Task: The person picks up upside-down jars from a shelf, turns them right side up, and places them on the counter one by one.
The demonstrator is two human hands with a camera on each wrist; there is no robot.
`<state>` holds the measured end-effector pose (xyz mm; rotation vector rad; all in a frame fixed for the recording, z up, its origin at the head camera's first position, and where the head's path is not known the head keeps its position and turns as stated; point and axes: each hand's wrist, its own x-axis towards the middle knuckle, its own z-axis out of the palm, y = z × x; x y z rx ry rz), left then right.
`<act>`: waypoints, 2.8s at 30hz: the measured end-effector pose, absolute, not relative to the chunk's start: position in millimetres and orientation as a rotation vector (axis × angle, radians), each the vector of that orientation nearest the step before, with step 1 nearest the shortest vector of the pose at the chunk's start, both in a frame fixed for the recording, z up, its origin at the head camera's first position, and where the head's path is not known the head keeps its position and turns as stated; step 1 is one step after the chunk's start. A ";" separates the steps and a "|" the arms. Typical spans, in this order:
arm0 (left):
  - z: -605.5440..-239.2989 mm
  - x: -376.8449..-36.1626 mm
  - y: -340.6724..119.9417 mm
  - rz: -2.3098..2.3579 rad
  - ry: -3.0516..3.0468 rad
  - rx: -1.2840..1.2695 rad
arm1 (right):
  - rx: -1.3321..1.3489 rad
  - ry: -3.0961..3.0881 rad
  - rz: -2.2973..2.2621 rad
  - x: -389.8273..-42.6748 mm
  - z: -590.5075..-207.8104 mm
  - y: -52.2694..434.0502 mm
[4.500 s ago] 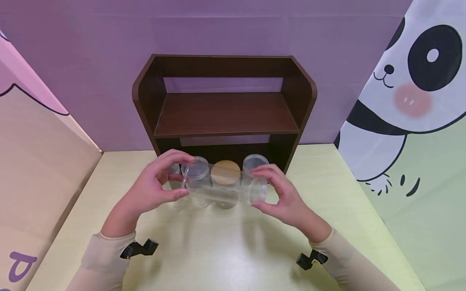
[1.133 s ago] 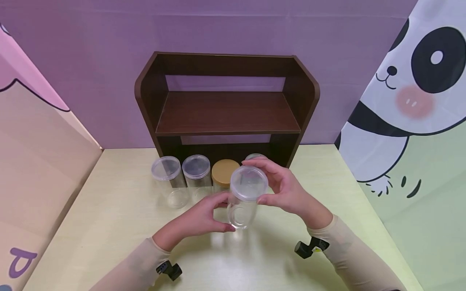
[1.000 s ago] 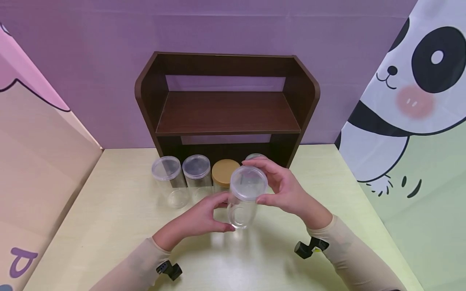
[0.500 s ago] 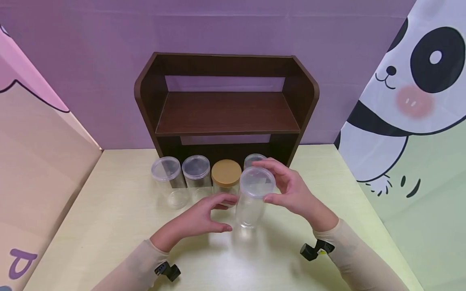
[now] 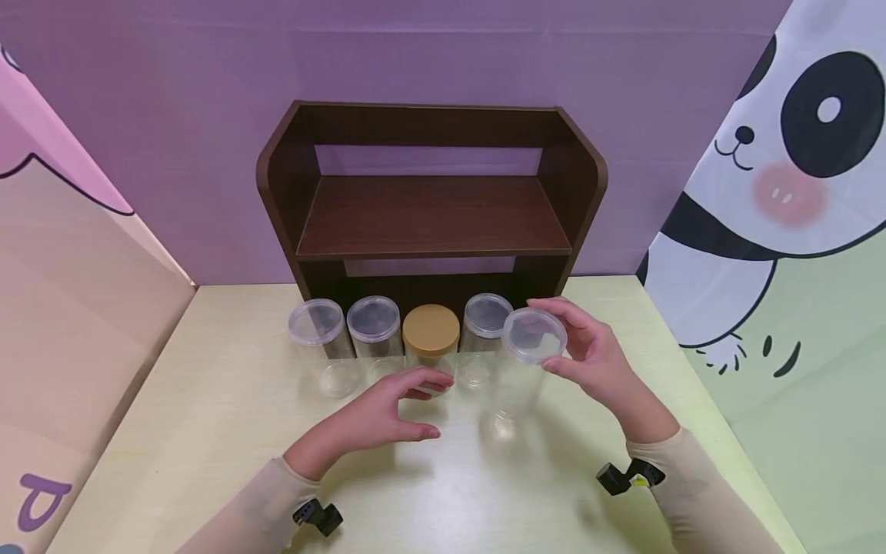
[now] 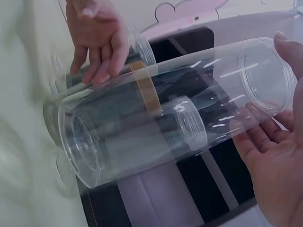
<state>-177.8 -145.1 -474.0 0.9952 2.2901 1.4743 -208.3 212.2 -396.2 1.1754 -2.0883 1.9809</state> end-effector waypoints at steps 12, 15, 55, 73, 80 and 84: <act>-474.1 -176.1 -145.0 1.492 2.279 0.991 | 1.060 -2.045 1.956 -219.8 -403.2 230.9; -474.6 -175.8 -144.7 1.490 2.282 0.986 | 1.020 -2.071 1.939 -222.8 -405.0 231.5; -475.5 -174.9 -140.0 1.459 2.301 1.011 | 0.674 -2.165 1.768 -247.1 -435.9 214.2; -476.5 -173.5 -139.6 1.459 2.304 1.011 | 0.550 -2.202 1.767 -249.0 -458.4 214.1; -477.3 -173.7 -140.5 1.467 2.304 1.013 | 0.547 -2.178 1.794 -248.2 -461.6 213.3; -477.7 -173.6 -140.2 1.473 2.300 1.011 | 0.550 -2.174 1.796 -247.1 -462.6 214.7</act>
